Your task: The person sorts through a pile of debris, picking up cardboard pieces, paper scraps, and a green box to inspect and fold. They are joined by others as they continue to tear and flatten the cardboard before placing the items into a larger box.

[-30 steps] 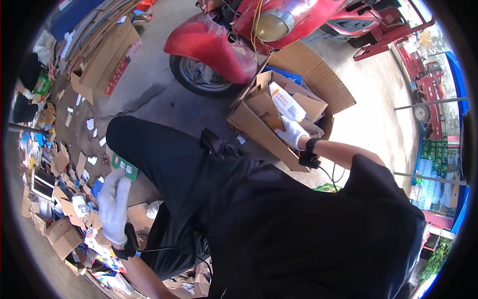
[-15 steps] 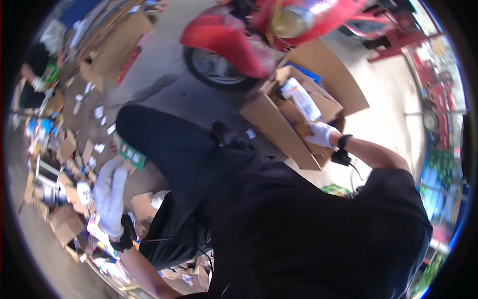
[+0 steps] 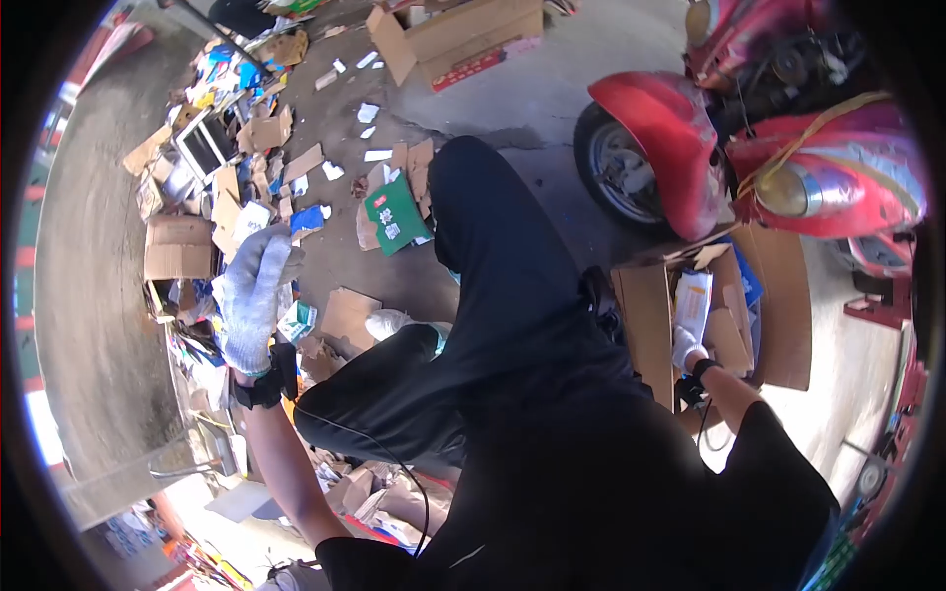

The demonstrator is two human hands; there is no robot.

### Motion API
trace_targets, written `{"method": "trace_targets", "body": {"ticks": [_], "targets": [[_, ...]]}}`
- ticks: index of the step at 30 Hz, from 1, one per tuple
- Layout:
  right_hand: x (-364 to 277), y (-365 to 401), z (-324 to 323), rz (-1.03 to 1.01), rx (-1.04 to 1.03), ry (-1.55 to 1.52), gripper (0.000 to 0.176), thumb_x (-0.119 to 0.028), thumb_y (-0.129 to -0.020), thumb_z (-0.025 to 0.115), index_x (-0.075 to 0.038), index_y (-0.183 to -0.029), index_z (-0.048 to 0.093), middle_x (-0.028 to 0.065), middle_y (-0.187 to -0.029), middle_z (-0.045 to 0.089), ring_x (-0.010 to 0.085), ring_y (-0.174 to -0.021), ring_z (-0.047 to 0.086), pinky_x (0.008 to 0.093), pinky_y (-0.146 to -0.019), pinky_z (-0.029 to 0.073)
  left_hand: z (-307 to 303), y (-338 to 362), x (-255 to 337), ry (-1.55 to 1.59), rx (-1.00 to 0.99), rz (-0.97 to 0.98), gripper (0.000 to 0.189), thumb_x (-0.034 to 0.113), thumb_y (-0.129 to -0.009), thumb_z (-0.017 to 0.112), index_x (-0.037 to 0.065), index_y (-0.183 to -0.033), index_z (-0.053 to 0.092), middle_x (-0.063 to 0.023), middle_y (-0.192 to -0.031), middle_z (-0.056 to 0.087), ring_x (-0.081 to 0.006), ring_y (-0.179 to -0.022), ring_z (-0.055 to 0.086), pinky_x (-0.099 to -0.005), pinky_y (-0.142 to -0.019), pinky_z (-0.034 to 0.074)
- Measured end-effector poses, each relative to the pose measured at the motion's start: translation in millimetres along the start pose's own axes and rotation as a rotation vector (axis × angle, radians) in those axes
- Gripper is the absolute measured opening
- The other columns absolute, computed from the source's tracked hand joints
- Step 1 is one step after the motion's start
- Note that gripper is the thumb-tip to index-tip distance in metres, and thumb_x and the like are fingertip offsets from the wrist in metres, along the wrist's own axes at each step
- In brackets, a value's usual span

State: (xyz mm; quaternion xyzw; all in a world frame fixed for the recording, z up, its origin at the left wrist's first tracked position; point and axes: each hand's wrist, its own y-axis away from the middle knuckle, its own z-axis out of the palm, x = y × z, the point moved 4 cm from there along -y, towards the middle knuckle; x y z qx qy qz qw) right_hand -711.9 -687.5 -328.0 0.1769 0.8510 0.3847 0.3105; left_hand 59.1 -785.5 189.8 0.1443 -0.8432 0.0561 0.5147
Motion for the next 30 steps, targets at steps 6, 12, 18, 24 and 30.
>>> {"method": "trace_targets", "body": {"ticks": [6, 12, 18, 24, 30], "targets": [[-105.8, 79.0, -65.8, -0.059, -0.177, 0.877, 0.042, -0.032, -0.092, 0.051, -0.009, -0.127, 0.056, 0.0207, -0.137, 0.053, 0.0401, -0.126, 0.048, 0.0403, -0.107, 0.040, -27.8, -11.8, -19.7, -0.044, 0.064, 0.012, 0.041, 0.033, -0.099, 0.058, -0.004, -0.117, 0.061, -0.0086, -0.094, 0.068, -0.0128, -0.084, 0.063, -0.0280, -0.080, 0.051], [-339.9, 176.2, -158.7, -0.021, -0.445, 1.132, 0.051, -0.052, -0.086, 0.057, -0.006, -0.105, 0.069, 0.0168, -0.089, 0.072, 0.0322, -0.086, 0.069, 0.0414, -0.076, 0.053, -52.0, -61.9, -69.4, 0.074, -0.025, -0.181, 0.042, 0.035, -0.098, 0.059, -0.002, -0.116, 0.060, -0.0058, -0.084, 0.063, -0.0112, -0.073, 0.058, -0.0258, -0.069, 0.048], [-667.1, 165.0, -145.3, -1.006, 0.133, 0.519, 0.041, -0.037, -0.094, 0.054, -0.001, -0.110, 0.064, 0.0168, -0.093, 0.067, 0.0275, -0.083, 0.069, 0.0389, -0.082, 0.051, -32.5, -134.7, -208.6, 0.220, -0.210, -0.399, 0.032, 0.037, -0.092, 0.064, 0.006, -0.091, 0.060, 0.0002, -0.068, 0.055, -0.0063, -0.056, 0.050, -0.0214, -0.050, 0.037], [-847.3, -15.9, 45.4, -0.484, -0.590, 0.232, 0.063, -0.058, -0.086, 0.062, 0.001, -0.108, 0.066, 0.0151, -0.099, 0.071, 0.0192, -0.086, 0.069, 0.0336, -0.070, 0.055, 15.6, -196.0, -413.9, -0.655, -0.267, -0.181, 0.050, 0.041, -0.082, 0.068, 0.004, -0.115, 0.062, -0.0163, -0.093, 0.067, -0.0355, -0.088, 0.064, -0.0413, -0.078, 0.051], [-798.9, -215.8, 226.1, -0.431, 0.008, 0.300, 0.082, -0.062, -0.075, 0.069, 0.003, -0.123, 0.058, 0.0257, -0.116, 0.065, 0.0366, -0.111, 0.063, 0.0406, -0.094, 0.049, 83.0, -237.9, -493.6, -0.442, -0.050, -0.645, 0.094, 0.057, -0.071, 0.076, -0.001, -0.139, 0.045, -0.0263, -0.137, 0.051, -0.0387, -0.127, 0.049, -0.0429, -0.104, 0.041]]}}
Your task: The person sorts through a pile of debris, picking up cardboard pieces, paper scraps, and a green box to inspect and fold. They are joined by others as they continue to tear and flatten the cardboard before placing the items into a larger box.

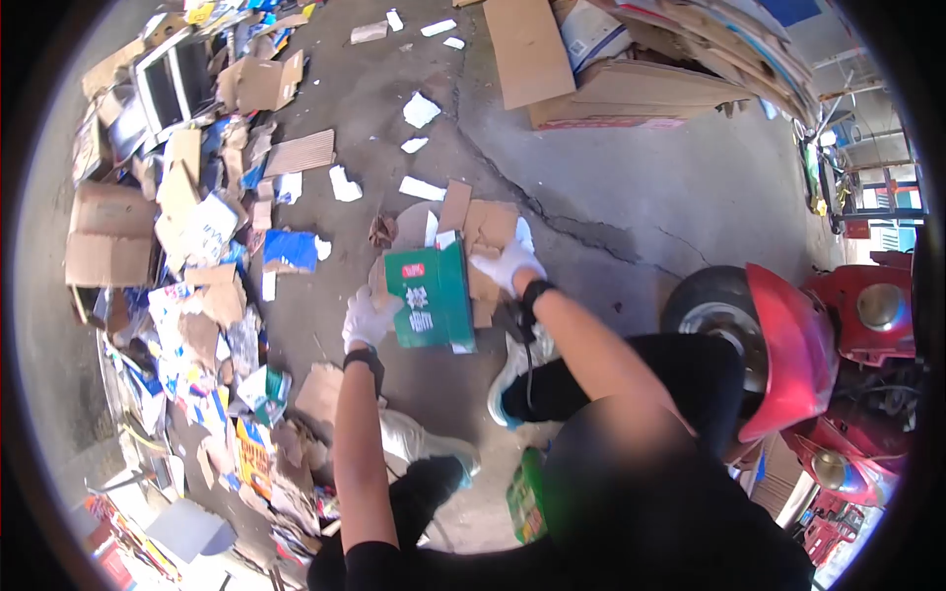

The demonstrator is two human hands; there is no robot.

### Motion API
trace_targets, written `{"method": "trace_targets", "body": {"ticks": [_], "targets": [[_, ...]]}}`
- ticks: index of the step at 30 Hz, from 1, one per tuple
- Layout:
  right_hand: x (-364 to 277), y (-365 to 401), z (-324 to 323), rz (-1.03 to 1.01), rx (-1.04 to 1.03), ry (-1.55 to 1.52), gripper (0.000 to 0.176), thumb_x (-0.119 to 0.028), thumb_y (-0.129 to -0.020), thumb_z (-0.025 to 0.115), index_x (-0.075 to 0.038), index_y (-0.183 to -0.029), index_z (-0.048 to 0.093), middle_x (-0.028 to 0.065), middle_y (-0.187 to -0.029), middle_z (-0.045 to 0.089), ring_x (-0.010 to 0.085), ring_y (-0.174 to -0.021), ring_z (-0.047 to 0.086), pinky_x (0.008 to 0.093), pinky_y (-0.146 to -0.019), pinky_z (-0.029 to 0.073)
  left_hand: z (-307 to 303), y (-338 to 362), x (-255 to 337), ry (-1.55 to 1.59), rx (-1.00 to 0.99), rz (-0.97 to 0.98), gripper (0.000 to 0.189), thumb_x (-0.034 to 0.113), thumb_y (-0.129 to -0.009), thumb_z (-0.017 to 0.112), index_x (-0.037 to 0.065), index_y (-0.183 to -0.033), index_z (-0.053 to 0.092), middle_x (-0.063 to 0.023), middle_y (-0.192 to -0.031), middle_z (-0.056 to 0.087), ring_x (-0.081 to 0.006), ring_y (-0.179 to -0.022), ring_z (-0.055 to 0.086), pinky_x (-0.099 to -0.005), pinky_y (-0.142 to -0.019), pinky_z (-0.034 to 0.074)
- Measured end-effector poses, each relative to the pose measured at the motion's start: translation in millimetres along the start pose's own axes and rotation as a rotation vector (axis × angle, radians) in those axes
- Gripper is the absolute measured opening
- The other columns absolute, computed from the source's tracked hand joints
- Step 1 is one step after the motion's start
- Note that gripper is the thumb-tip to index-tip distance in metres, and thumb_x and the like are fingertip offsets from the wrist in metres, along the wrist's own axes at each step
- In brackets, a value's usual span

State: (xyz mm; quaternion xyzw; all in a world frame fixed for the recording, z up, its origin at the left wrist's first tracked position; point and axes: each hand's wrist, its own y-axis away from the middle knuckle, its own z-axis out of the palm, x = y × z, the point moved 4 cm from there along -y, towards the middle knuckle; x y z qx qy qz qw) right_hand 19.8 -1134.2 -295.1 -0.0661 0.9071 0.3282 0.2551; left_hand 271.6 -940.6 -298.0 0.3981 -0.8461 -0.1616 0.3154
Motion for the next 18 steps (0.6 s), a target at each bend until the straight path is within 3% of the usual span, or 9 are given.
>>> {"method": "trace_targets", "body": {"ticks": [4, 7, 9, 10, 12, 13, 14, 16, 18], "targets": [[36.0, -19.6, 54.0, 0.176, -0.165, -0.221, 0.100, -0.062, -0.072, 0.072, 0.006, -0.139, 0.040, 0.0273, -0.129, 0.056, 0.0363, -0.120, 0.057, 0.0397, -0.101, 0.045, 27.1, -32.7, -3.0, -0.046, 0.003, -0.060, 0.097, 0.059, -0.069, 0.076, 0.002, -0.140, 0.043, -0.0268, -0.139, 0.045, -0.0410, -0.126, 0.049, -0.0469, -0.101, 0.044], [50.2, -29.7, 81.5, 0.172, -0.217, -0.413, 0.119, -0.069, -0.069, 0.072, 0.010, -0.145, 0.028, 0.0304, -0.141, 0.045, 0.0360, -0.130, 0.048, 0.0370, -0.107, 0.039, 19.2, -37.0, -1.8, -0.079, 0.114, -0.098, 0.097, 0.058, -0.066, 0.079, 0.000, -0.137, 0.047, -0.0231, -0.130, 0.055, -0.0364, -0.118, 0.057, -0.0443, -0.098, 0.047], [37.6, -25.0, 83.4, 0.140, -0.299, -0.386, 0.123, -0.071, -0.067, 0.071, 0.010, -0.147, 0.024, 0.0314, -0.141, 0.044, 0.0366, -0.130, 0.047, 0.0367, -0.107, 0.038, 14.8, -37.5, 6.9, 0.195, -0.260, -0.071, 0.085, 0.054, -0.070, 0.080, -0.001, -0.131, 0.053, -0.0159, -0.116, 0.066, -0.0272, -0.104, 0.065, -0.0386, -0.091, 0.051], [25.2, -19.6, 82.3, 0.094, -0.381, -0.354, 0.127, -0.074, -0.066, 0.070, 0.010, -0.148, 0.021, 0.0323, -0.142, 0.042, 0.0371, -0.131, 0.047, 0.0365, -0.107, 0.038, 15.4, -38.9, -1.2, 0.193, -0.265, -0.071, 0.085, 0.054, -0.070, 0.080, -0.001, -0.131, 0.053, -0.0159, -0.116, 0.066, -0.0272, -0.104, 0.065, -0.0386, -0.091, 0.051], [5.9, -12.8, 71.8, 0.076, -0.409, -0.279, 0.132, -0.076, -0.065, 0.069, 0.010, -0.149, 0.016, 0.0328, -0.143, 0.040, 0.0371, -0.132, 0.046, 0.0363, -0.108, 0.037, 32.2, -43.3, -25.5, 0.620, -0.368, -0.174, 0.069, 0.046, -0.078, 0.078, -0.001, -0.125, 0.058, -0.0084, -0.106, 0.070, -0.0174, -0.092, 0.068, -0.0321, -0.082, 0.053], [2.0, -9.5, 71.6, 0.101, -0.444, -0.299, 0.132, -0.078, -0.065, 0.068, 0.010, -0.149, 0.016, 0.0331, -0.144, 0.040, 0.0374, -0.133, 0.045, 0.0365, -0.109, 0.037, 35.1, -39.8, -22.2, 0.891, -0.369, -0.181, 0.049, 0.032, -0.087, 0.073, 0.001, -0.123, 0.059, -0.0058, -0.108, 0.069, -0.0136, -0.092, 0.067, -0.0294, -0.079, 0.054], [-1.2, -2.6, 72.4, 0.127, -0.484, -0.318, 0.133, -0.079, -0.065, 0.067, 0.010, -0.149, 0.016, 0.0333, -0.145, 0.039, 0.0376, -0.133, 0.044, 0.0366, -0.109, 0.036, 34.0, -32.4, -25.2, 0.889, -0.368, -0.181, 0.049, 0.032, -0.087, 0.073, 0.001, -0.123, 0.059, -0.0058, -0.108, 0.069, -0.0136, -0.092, 0.067, -0.0294, -0.079, 0.054], [0.7, 0.8, 77.9, 0.087, -0.480, -0.334, 0.133, -0.077, -0.065, 0.069, 0.010, -0.149, 0.015, 0.0336, -0.143, 0.040, 0.0375, -0.133, 0.045, 0.0369, -0.109, 0.037, 26.3, -12.2, -16.8, 1.209, -0.393, -0.201, 0.038, 0.017, -0.091, 0.069, 0.002, -0.123, 0.056, -0.0068, -0.109, 0.068, -0.0155, -0.091, 0.067, -0.0306, -0.079, 0.056], [-6.1, 9.7, 70.9, 0.044, -0.465, -0.353, 0.133, -0.076, -0.064, 0.070, 0.010, -0.150, 0.014, 0.0338, -0.142, 0.041, 0.0373, -0.132, 0.046, 0.0371, -0.108, 0.037, 1.0, 17.4, 4.1, 1.247, -0.367, -0.184, 0.037, 0.012, -0.091, 0.067, 0.003, -0.124, 0.054, -0.0077, -0.110, 0.066, -0.0169, -0.092, 0.067, -0.0320, -0.080, 0.056]]}}
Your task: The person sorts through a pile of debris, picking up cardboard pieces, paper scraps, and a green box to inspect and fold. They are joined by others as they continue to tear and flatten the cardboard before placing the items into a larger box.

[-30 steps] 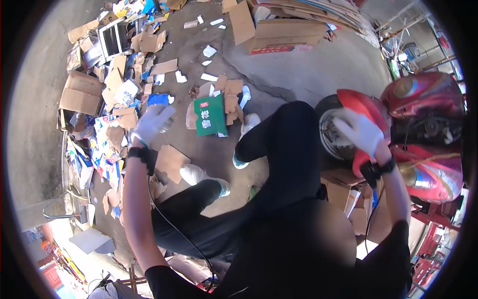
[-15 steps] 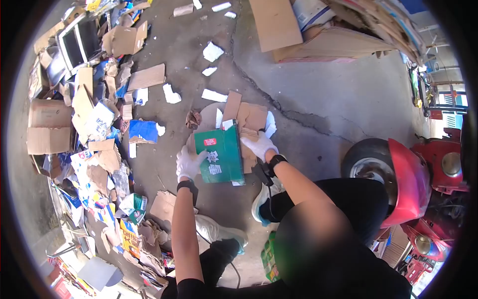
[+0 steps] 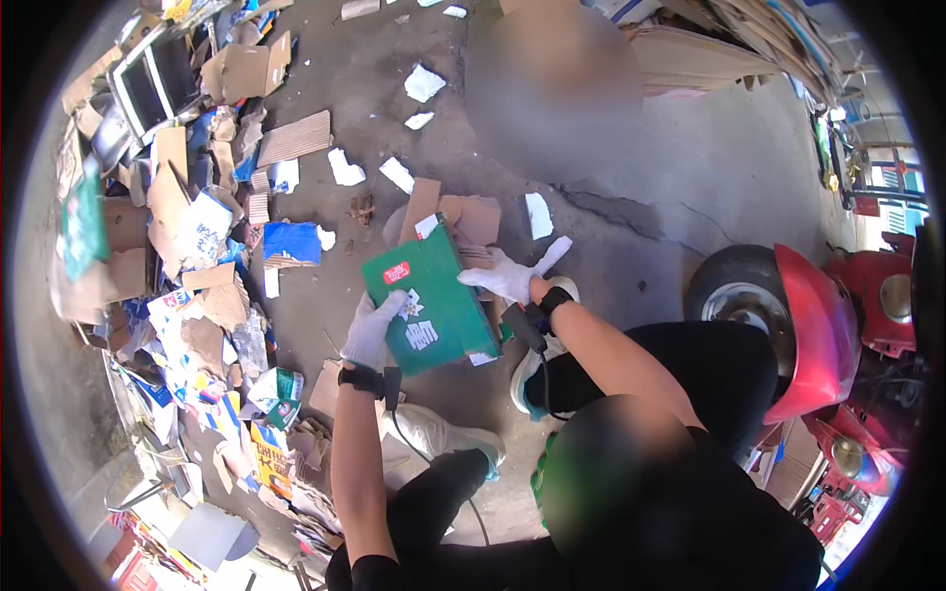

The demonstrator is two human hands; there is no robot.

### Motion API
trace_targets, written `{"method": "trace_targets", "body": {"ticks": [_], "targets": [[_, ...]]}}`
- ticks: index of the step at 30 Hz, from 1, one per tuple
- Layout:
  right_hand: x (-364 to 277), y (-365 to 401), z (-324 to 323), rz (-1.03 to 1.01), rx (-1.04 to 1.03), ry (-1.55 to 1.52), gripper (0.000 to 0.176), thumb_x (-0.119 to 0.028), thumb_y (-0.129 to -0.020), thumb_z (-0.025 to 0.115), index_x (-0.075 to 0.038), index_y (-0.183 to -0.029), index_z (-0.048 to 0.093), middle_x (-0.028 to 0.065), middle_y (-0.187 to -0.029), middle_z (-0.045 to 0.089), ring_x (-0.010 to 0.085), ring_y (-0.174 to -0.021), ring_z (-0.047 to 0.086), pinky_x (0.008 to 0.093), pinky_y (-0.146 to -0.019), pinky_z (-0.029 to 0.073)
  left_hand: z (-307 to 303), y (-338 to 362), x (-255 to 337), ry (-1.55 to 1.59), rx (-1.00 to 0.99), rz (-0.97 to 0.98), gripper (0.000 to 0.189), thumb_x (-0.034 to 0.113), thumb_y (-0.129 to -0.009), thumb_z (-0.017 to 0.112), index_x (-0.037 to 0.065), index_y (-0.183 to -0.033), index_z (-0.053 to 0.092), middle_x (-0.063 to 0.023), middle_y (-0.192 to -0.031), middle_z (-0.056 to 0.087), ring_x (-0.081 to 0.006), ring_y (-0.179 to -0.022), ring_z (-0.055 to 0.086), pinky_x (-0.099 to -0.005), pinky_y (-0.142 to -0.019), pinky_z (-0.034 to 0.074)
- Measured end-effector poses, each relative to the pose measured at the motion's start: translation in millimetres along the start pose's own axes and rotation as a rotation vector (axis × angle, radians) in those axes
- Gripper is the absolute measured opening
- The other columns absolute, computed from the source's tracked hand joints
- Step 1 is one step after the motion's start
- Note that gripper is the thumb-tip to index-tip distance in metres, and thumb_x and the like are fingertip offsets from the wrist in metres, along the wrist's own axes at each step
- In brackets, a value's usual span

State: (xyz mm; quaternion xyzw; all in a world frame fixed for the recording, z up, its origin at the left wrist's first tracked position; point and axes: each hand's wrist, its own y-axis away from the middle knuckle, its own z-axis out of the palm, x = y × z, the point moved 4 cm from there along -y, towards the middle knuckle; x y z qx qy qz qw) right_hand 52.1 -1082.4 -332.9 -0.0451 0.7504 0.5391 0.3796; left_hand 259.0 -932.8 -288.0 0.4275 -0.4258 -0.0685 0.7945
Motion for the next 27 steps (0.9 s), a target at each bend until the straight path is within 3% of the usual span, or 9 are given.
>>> {"method": "trace_targets", "body": {"ticks": [6, 8, 10, 16, 19, 22, 24, 25, 27], "targets": [[-93.7, 91.7, -13.7, -0.238, 0.097, 0.083, 0.115, -0.059, -0.070, 0.078, 0.007, -0.148, 0.025, 0.0264, -0.138, 0.050, 0.0322, -0.127, 0.051, 0.0375, -0.105, 0.041, 22.6, 105.1, 71.2, 0.101, 0.003, 0.236, 0.042, 0.000, -0.090, 0.065, 0.004, -0.128, 0.048, -0.0104, -0.113, 0.063, -0.0210, -0.096, 0.066, -0.0356, -0.082, 0.057], [-142.8, 137.1, -9.6, -0.640, -0.276, -0.202, 0.084, -0.045, -0.079, 0.077, -0.003, -0.143, 0.042, 0.0141, -0.133, 0.058, 0.0244, -0.119, 0.057, 0.0372, -0.100, 0.045, 32.3, 146.2, 96.2, 0.056, 0.003, 0.328, 0.043, 0.003, -0.090, 0.066, 0.005, -0.129, 0.048, -0.0102, -0.114, 0.063, -0.0213, -0.097, 0.066, -0.0355, -0.083, 0.057], [-167.2, 212.9, -19.5, -0.601, -0.432, -0.427, 0.062, -0.033, -0.084, 0.075, -0.011, -0.137, 0.052, 0.0044, -0.126, 0.063, 0.0167, -0.111, 0.059, 0.0367, -0.093, 0.049, 63.1, 198.5, 115.2, 0.163, -0.099, 0.419, 0.043, 0.007, -0.091, 0.067, 0.005, -0.130, 0.049, -0.0104, -0.115, 0.063, -0.0214, -0.097, 0.066, -0.0359, -0.083, 0.057], [-178.8, 358.3, -80.3, -0.638, 0.003, -0.178, 0.072, -0.032, -0.079, 0.078, -0.004, -0.138, 0.049, 0.0093, -0.122, 0.064, 0.0170, -0.106, 0.060, 0.0345, -0.088, 0.051, 152.9, 300.2, 129.3, 0.097, -0.214, 0.502, 0.045, 0.011, -0.090, 0.069, 0.006, -0.131, 0.050, -0.0062, -0.120, 0.062, -0.0176, -0.102, 0.063, -0.0350, -0.087, 0.055], [-172.5, 440.8, -126.3, -0.927, 0.077, -0.156, 0.080, -0.037, -0.073, 0.081, 0.001, -0.135, 0.049, 0.0177, -0.119, 0.064, 0.0204, -0.104, 0.062, 0.0330, -0.089, 0.051, 221.2, 349.1, 133.4, -0.062, -0.365, 0.667, 0.044, 0.019, -0.095, 0.065, 0.006, -0.134, 0.049, -0.0034, -0.121, 0.060, -0.0151, -0.103, 0.060, -0.0305, -0.090, 0.050], [-147.4, 590.2, -169.0, -0.746, 0.567, 0.210, 0.043, -0.038, -0.083, 0.074, 0.000, -0.099, 0.063, 0.0140, -0.096, 0.070, 0.0158, -0.089, 0.066, 0.0330, -0.073, 0.053, 257.5, 341.2, 121.2, -0.766, -0.328, 0.860, 0.052, 0.037, -0.096, 0.061, 0.006, -0.136, 0.048, -0.0025, -0.122, 0.058, -0.0117, -0.107, 0.056, -0.0273, -0.087, 0.047], [-112.3, 647.0, -214.6, -0.935, 1.150, 0.797, 0.054, -0.047, -0.081, 0.074, 0.004, -0.095, 0.062, 0.0103, -0.077, 0.068, 0.0165, -0.073, 0.063, 0.0314, -0.062, 0.049, 312.6, 364.4, 103.7, -0.314, -0.571, 0.722, 0.051, 0.037, -0.096, 0.060, 0.007, -0.136, 0.048, -0.0028, -0.114, 0.060, -0.0133, -0.101, 0.060, -0.0288, -0.085, 0.049], [-99.3, 707.7, -213.4, -0.783, 1.007, 0.609, 0.057, -0.045, -0.080, 0.076, 0.005, -0.100, 0.060, 0.0097, -0.082, 0.068, 0.0196, -0.073, 0.062, 0.0319, -0.066, 0.050, 327.3, 374.0, 103.9, -0.475, -0.528, 0.796, 0.055, 0.038, -0.097, 0.060, 0.007, -0.140, 0.045, -0.0073, -0.120, 0.060, -0.0166, -0.105, 0.059, -0.0321, -0.087, 0.050], [-67.4, 780.1, -217.8, -1.049, 0.995, 0.602, 0.052, -0.040, -0.078, 0.081, 0.005, -0.097, 0.064, 0.0086, -0.079, 0.068, 0.0148, -0.069, 0.063, 0.0329, -0.062, 0.052, 341.4, 390.3, 93.1, -0.425, -0.592, 0.739, 0.056, 0.040, -0.098, 0.056, 0.006, -0.142, 0.044, -0.0113, -0.125, 0.058, -0.0207, -0.110, 0.058, -0.0362, -0.093, 0.047]]}}
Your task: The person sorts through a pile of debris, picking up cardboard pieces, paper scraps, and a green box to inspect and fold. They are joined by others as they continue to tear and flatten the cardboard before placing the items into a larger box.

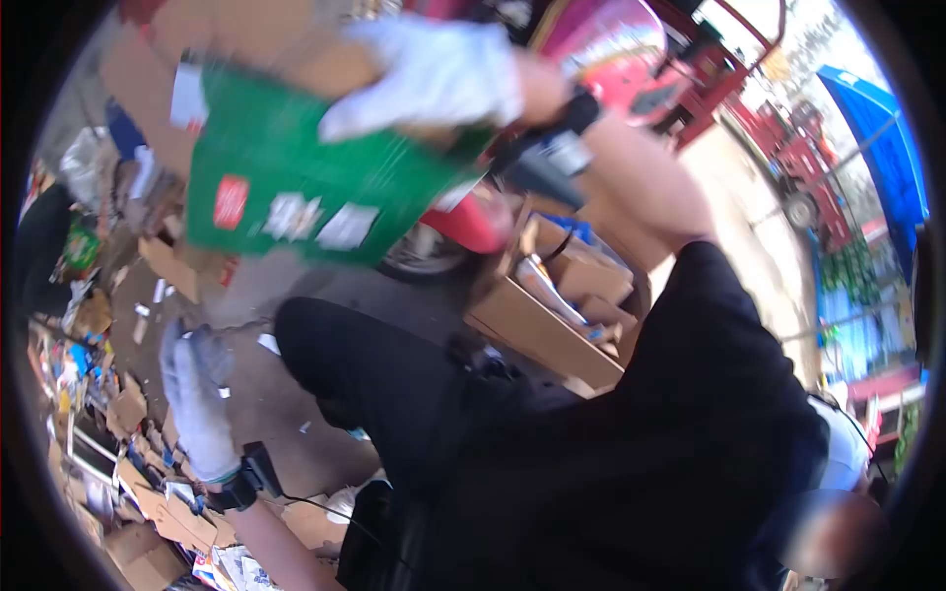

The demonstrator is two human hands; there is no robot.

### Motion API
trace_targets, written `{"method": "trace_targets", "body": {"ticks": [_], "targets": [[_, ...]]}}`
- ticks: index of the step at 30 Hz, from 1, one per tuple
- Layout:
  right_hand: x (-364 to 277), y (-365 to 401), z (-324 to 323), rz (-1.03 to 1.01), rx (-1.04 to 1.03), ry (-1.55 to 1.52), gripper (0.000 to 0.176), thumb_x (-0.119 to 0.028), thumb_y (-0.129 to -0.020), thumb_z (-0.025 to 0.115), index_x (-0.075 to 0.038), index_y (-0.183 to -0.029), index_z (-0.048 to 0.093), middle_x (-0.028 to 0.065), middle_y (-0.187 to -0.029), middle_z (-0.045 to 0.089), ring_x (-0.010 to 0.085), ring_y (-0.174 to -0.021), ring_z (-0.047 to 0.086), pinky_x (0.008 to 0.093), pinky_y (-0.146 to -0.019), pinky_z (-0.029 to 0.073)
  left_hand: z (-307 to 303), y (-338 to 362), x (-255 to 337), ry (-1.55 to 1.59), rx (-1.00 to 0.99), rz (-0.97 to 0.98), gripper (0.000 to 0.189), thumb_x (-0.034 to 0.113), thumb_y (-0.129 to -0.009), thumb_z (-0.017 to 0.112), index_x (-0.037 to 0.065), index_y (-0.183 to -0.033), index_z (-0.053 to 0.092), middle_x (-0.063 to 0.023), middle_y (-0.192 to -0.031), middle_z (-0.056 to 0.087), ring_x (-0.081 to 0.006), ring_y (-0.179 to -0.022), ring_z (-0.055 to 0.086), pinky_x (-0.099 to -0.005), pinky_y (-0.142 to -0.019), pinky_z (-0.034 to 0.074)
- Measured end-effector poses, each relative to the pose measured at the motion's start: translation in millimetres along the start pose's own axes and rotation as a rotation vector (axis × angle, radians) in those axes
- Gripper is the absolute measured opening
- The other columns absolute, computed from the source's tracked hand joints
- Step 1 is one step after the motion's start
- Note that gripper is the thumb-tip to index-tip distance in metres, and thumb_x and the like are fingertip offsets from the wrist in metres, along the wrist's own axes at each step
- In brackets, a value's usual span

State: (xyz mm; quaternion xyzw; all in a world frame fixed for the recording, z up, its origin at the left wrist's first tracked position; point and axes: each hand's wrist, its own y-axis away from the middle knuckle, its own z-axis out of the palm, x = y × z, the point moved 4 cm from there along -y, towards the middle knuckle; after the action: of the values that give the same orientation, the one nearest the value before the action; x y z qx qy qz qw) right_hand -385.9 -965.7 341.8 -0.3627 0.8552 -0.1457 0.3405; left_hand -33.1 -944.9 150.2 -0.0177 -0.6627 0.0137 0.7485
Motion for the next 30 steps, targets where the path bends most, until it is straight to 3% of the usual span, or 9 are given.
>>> {"method": "trace_targets", "body": {"ticks": [2, 3, 5, 8, 11, 15, 21, 24, 30], "targets": [[1.6, 59.6, -58.1, 0.603, -0.179, 0.487, 0.055, -0.022, -0.080, 0.080, 0.004, -0.122, 0.057, 0.0097, -0.095, 0.070, 0.0082, -0.069, 0.067, 0.0256, -0.052, 0.054, 5.0, -0.2, -3.1, -0.007, -0.077, -0.022, 0.056, 0.040, -0.099, 0.054, 0.006, -0.142, 0.044, -0.0121, -0.126, 0.058, -0.0216, -0.111, 0.057, -0.0374, -0.095, 0.045], [-0.3, 100.3, -66.5, 0.458, -0.088, 0.173, 0.051, -0.018, -0.083, 0.076, 0.002, -0.125, 0.056, 0.0079, -0.103, 0.070, 0.0117, -0.079, 0.069, 0.0273, -0.064, 0.058, 4.7, -0.1, -6.7, -0.043, -0.116, -0.035, 0.055, 0.040, -0.100, 0.053, 0.006, -0.143, 0.044, -0.0123, -0.127, 0.057, -0.0223, -0.112, 0.057, -0.0379, -0.097, 0.044], [-18.5, 164.9, -74.5, 0.670, -0.247, 0.131, 0.060, -0.022, -0.085, 0.073, 0.000, -0.135, 0.049, 0.0141, -0.123, 0.065, 0.0203, -0.108, 0.064, 0.0347, -0.094, 0.053, 2.2, -1.3, -17.6, -0.069, -0.186, -0.060, 0.054, 0.039, -0.101, 0.051, 0.005, -0.143, 0.044, -0.0125, -0.128, 0.057, -0.0230, -0.113, 0.057, -0.0384, -0.098, 0.043], [-3.6, 264.5, -71.7, 0.947, -0.604, 0.335, 0.068, -0.028, -0.082, 0.068, 0.001, -0.140, 0.045, 0.0241, -0.121, 0.063, 0.0322, -0.107, 0.064, 0.0373, -0.094, 0.050, 5.6, -11.4, -33.2, -0.002, -0.231, -0.123, 0.050, 0.035, -0.102, 0.050, 0.007, -0.143, 0.044, -0.0068, -0.140, 0.048, -0.0202, -0.126, 0.047, -0.0389, -0.102, 0.039], [26.5, 351.4, -58.1, 1.166, -0.672, 0.422, 0.068, -0.022, -0.079, 0.061, -0.007, -0.143, 0.044, 0.0207, -0.116, 0.066, 0.0348, -0.105, 0.065, 0.0407, -0.090, 0.052, 6.7, -18.5, -37.6, -0.042, -0.243, -0.136, 0.051, 0.036, -0.102, 0.050, 0.007, -0.143, 0.045, -0.0067, -0.140, 0.048, -0.0206, -0.125, 0.047, -0.0397, -0.102, 0.040], [64.6, 440.9, -17.9, 1.297, -0.506, 0.349, 0.065, -0.023, -0.076, 0.063, -0.016, -0.139, 0.050, 0.0184, -0.113, 0.067, 0.0338, -0.103, 0.066, 0.0409, -0.088, 0.053, 25.3, -12.1, -30.2, -0.067, -0.276, -0.164, 0.050, 0.036, -0.102, 0.048, 0.007, -0.142, 0.046, -0.0068, -0.137, 0.050, -0.0197, -0.122, 0.049, -0.0378, -0.099, 0.042], [135.1, 532.8, 77.7, 1.220, -0.147, 0.193, 0.063, -0.033, -0.078, 0.068, -0.005, -0.132, 0.053, 0.0220, -0.123, 0.062, 0.0354, -0.117, 0.058, 0.0411, -0.100, 0.046, 24.1, 5.5, -45.5, -0.144, -0.222, -0.191, 0.049, 0.036, -0.102, 0.048, 0.005, -0.141, 0.047, -0.0059, -0.135, 0.052, -0.0169, -0.114, 0.054, -0.0339, -0.091, 0.047], [159.1, 537.1, 72.3, 1.425, -0.280, 0.368, 0.059, -0.036, -0.080, 0.068, -0.003, -0.128, 0.057, 0.0233, -0.122, 0.062, 0.0369, -0.113, 0.060, 0.0415, -0.096, 0.048, 26.9, 11.4, -39.1, -0.185, -0.221, -0.212, 0.048, 0.035, -0.103, 0.048, 0.004, -0.140, 0.048, -0.0068, -0.134, 0.053, -0.0178, -0.114, 0.055, -0.0350, -0.091, 0.047], [113.7, 498.9, 39.9, 1.363, -0.302, 0.318, 0.041, -0.030, -0.086, 0.063, -0.002, -0.117, 0.060, 0.0240, -0.105, 0.067, 0.0396, -0.102, 0.064, 0.0444, -0.087, 0.051, 20.2, 12.3, -28.8, -0.272, -0.179, -0.253, 0.048, 0.034, -0.104, 0.046, 0.004, -0.140, 0.046, -0.0082, -0.138, 0.049, -0.0195, -0.119, 0.051, -0.0393, -0.097, 0.046]]}}
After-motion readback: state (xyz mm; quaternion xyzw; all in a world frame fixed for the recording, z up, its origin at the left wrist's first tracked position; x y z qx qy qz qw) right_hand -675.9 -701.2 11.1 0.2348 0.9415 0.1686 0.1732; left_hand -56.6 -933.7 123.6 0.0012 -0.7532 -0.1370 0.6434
